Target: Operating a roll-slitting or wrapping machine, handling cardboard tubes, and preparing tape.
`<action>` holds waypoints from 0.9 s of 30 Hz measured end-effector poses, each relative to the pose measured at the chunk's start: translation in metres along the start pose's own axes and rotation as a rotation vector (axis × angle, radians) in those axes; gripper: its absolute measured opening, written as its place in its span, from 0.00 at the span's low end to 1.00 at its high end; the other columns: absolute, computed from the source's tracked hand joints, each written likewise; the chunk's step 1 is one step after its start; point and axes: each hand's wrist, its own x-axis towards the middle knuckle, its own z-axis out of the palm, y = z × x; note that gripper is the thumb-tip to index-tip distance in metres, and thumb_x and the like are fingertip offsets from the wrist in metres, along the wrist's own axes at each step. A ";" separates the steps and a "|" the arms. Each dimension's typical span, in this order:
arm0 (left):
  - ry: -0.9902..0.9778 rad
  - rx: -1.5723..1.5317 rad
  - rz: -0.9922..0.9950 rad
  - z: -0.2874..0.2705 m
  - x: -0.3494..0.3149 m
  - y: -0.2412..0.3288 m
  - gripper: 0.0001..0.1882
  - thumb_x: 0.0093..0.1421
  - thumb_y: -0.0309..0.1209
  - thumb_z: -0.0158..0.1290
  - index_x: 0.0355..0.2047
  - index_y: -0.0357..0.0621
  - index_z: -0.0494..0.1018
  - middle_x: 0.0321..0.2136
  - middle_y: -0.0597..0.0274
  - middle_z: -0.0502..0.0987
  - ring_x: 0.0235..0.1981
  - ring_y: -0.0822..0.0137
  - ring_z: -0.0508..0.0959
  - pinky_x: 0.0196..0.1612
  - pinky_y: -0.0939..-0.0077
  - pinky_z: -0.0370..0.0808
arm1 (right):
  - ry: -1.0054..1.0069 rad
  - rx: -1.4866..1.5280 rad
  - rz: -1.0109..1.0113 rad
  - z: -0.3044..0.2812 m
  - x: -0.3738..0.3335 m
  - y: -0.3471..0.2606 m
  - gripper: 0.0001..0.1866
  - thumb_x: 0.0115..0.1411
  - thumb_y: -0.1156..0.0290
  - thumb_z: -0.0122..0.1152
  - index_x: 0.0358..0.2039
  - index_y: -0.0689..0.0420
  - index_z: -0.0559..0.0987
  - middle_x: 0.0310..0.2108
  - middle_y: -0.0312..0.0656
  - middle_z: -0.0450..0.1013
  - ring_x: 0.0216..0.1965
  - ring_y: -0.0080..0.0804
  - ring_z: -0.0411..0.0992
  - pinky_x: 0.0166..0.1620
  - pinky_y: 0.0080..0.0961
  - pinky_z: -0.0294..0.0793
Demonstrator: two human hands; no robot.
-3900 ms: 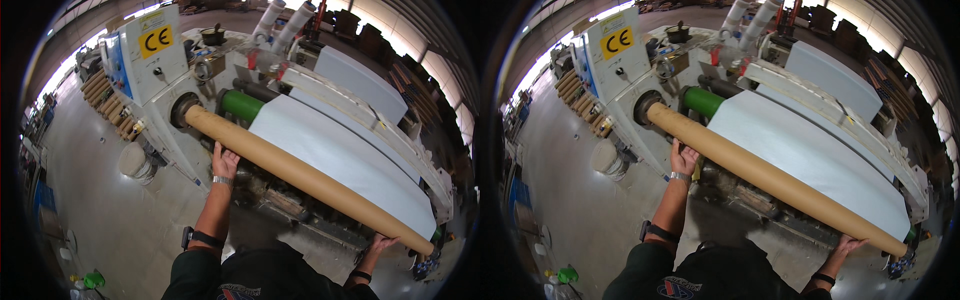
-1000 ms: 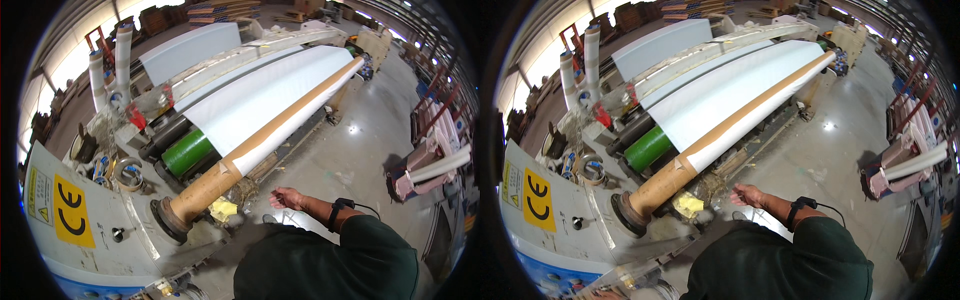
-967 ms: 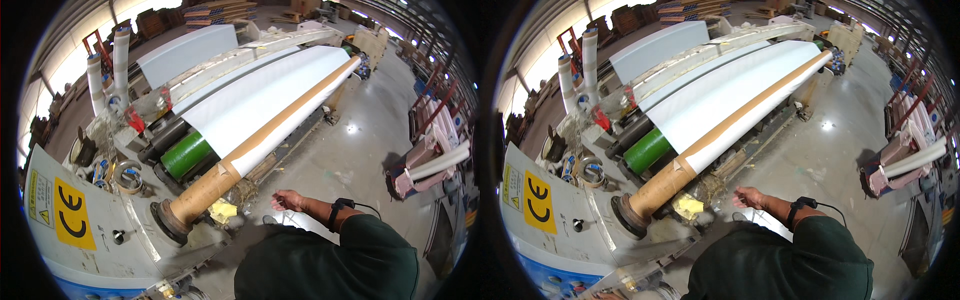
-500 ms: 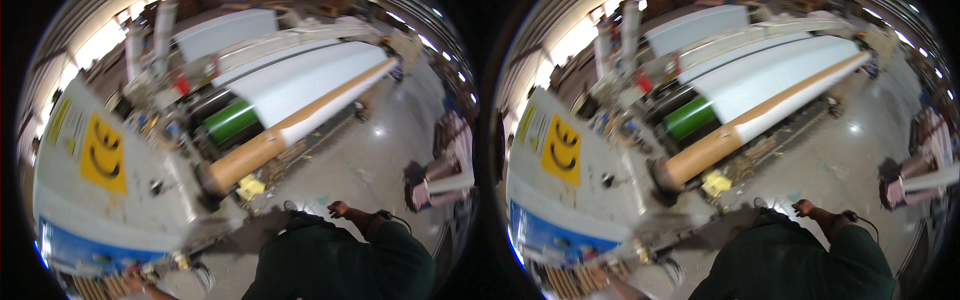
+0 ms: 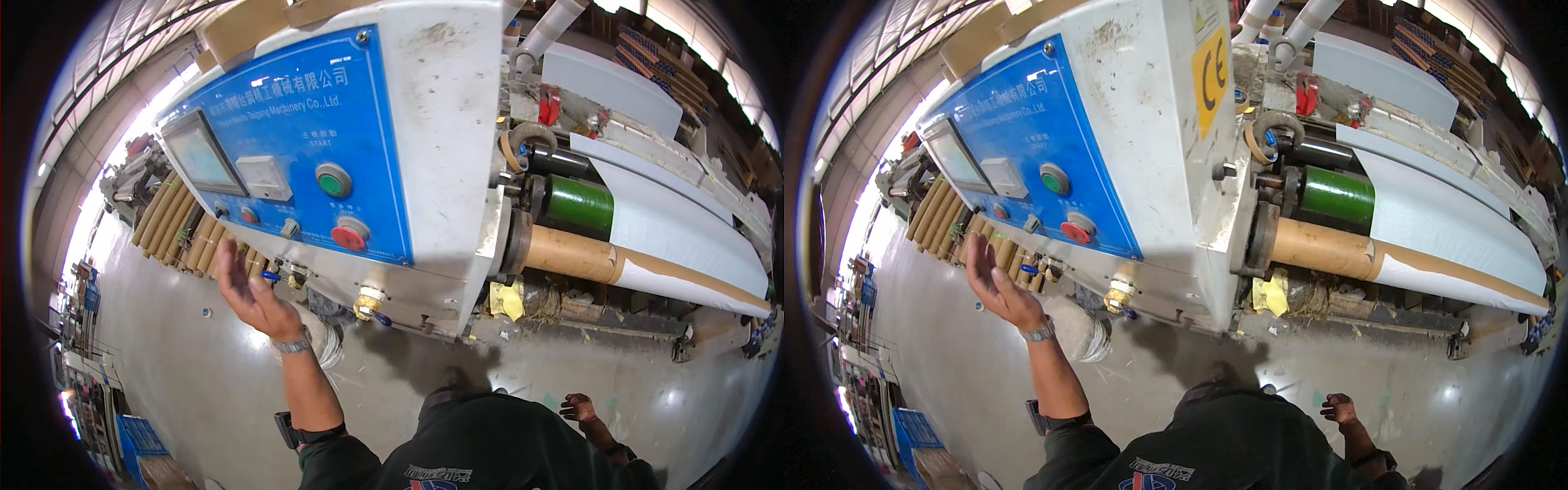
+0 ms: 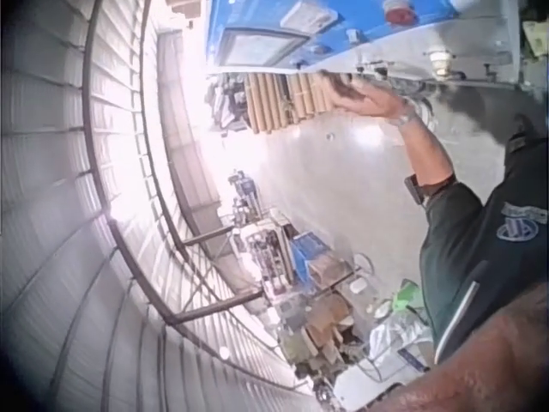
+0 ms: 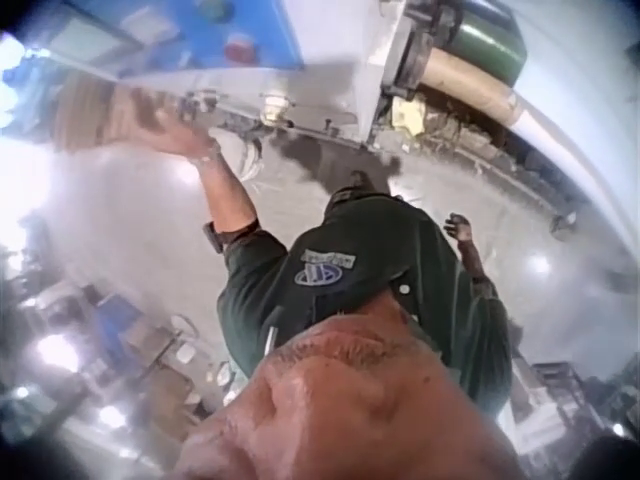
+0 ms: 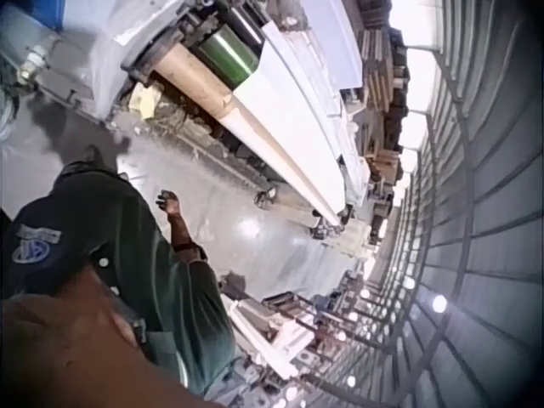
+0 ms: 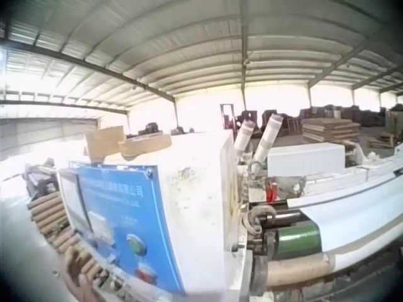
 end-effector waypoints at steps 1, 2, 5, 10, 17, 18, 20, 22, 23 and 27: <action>-0.087 -0.050 0.089 0.009 -0.003 0.018 0.21 0.60 0.32 0.40 0.51 0.30 0.60 0.53 0.46 0.62 0.56 0.55 0.62 0.58 0.63 0.57 | -0.003 -0.008 -0.052 -0.001 -0.001 -0.005 0.20 0.50 0.58 0.58 0.40 0.56 0.70 0.35 0.48 0.72 0.30 0.43 0.74 0.33 0.36 0.71; -0.175 -0.100 0.182 0.016 -0.006 0.033 0.22 0.60 0.31 0.40 0.51 0.29 0.59 0.54 0.46 0.61 0.57 0.53 0.61 0.58 0.62 0.56 | -0.007 0.001 -0.062 -0.005 0.003 -0.008 0.20 0.50 0.58 0.58 0.40 0.56 0.70 0.35 0.48 0.72 0.30 0.43 0.74 0.33 0.36 0.71; -0.370 -0.049 0.275 0.042 -0.017 0.060 0.22 0.58 0.29 0.41 0.51 0.30 0.59 0.55 0.45 0.60 0.57 0.52 0.60 0.59 0.62 0.56 | 0.033 -0.010 -0.101 -0.012 0.005 -0.012 0.20 0.52 0.57 0.58 0.40 0.57 0.70 0.33 0.46 0.72 0.30 0.40 0.74 0.32 0.35 0.72; -0.461 0.033 0.252 0.078 -0.031 0.089 0.20 0.55 0.27 0.45 0.49 0.34 0.63 0.54 0.46 0.62 0.54 0.51 0.63 0.56 0.63 0.58 | 0.020 0.007 -0.094 -0.022 -0.009 0.014 0.17 0.55 0.59 0.56 0.39 0.58 0.71 0.32 0.44 0.72 0.28 0.35 0.74 0.31 0.30 0.72; -0.450 0.161 0.354 0.091 -0.030 0.101 0.22 0.56 0.26 0.45 0.51 0.33 0.61 0.53 0.47 0.63 0.53 0.54 0.63 0.55 0.64 0.59 | -0.005 -0.150 -0.147 -0.086 0.009 0.167 0.17 0.55 0.61 0.57 0.42 0.57 0.73 0.34 0.45 0.74 0.26 0.40 0.75 0.25 0.32 0.73; -0.412 0.076 0.243 0.102 -0.035 0.098 0.22 0.55 0.26 0.46 0.51 0.32 0.61 0.53 0.47 0.63 0.53 0.54 0.64 0.55 0.64 0.60 | 0.053 -0.436 -0.637 -0.115 0.023 0.233 0.16 0.56 0.62 0.56 0.42 0.57 0.73 0.34 0.46 0.74 0.25 0.41 0.75 0.22 0.32 0.72; -0.390 0.033 0.179 0.092 -0.036 0.093 0.22 0.54 0.25 0.46 0.51 0.32 0.61 0.53 0.47 0.63 0.52 0.53 0.64 0.55 0.64 0.60 | 0.070 0.051 0.021 -0.088 -0.012 0.200 0.17 0.56 0.62 0.56 0.42 0.59 0.72 0.34 0.48 0.74 0.26 0.41 0.75 0.24 0.33 0.74; -0.372 0.181 0.252 0.091 -0.034 0.083 0.22 0.53 0.24 0.46 0.49 0.31 0.62 0.52 0.47 0.64 0.51 0.53 0.65 0.54 0.63 0.61 | 0.213 0.156 -0.020 -0.080 -0.039 0.208 0.19 0.56 0.62 0.56 0.43 0.62 0.71 0.33 0.50 0.74 0.26 0.41 0.75 0.24 0.33 0.74; -0.358 0.084 0.188 0.088 -0.030 0.077 0.22 0.52 0.23 0.45 0.49 0.31 0.63 0.52 0.47 0.65 0.51 0.53 0.66 0.54 0.62 0.61 | 0.267 0.294 0.019 -0.068 -0.053 0.199 0.20 0.56 0.62 0.55 0.42 0.64 0.71 0.33 0.51 0.74 0.26 0.40 0.75 0.24 0.33 0.73; -0.389 -0.055 -0.058 0.072 -0.025 0.086 0.21 0.55 0.23 0.42 0.51 0.35 0.64 0.51 0.50 0.66 0.49 0.60 0.68 0.50 0.70 0.66 | 0.371 0.381 0.034 -0.022 -0.107 0.202 0.18 0.55 0.62 0.54 0.43 0.60 0.70 0.34 0.48 0.73 0.28 0.39 0.74 0.28 0.32 0.74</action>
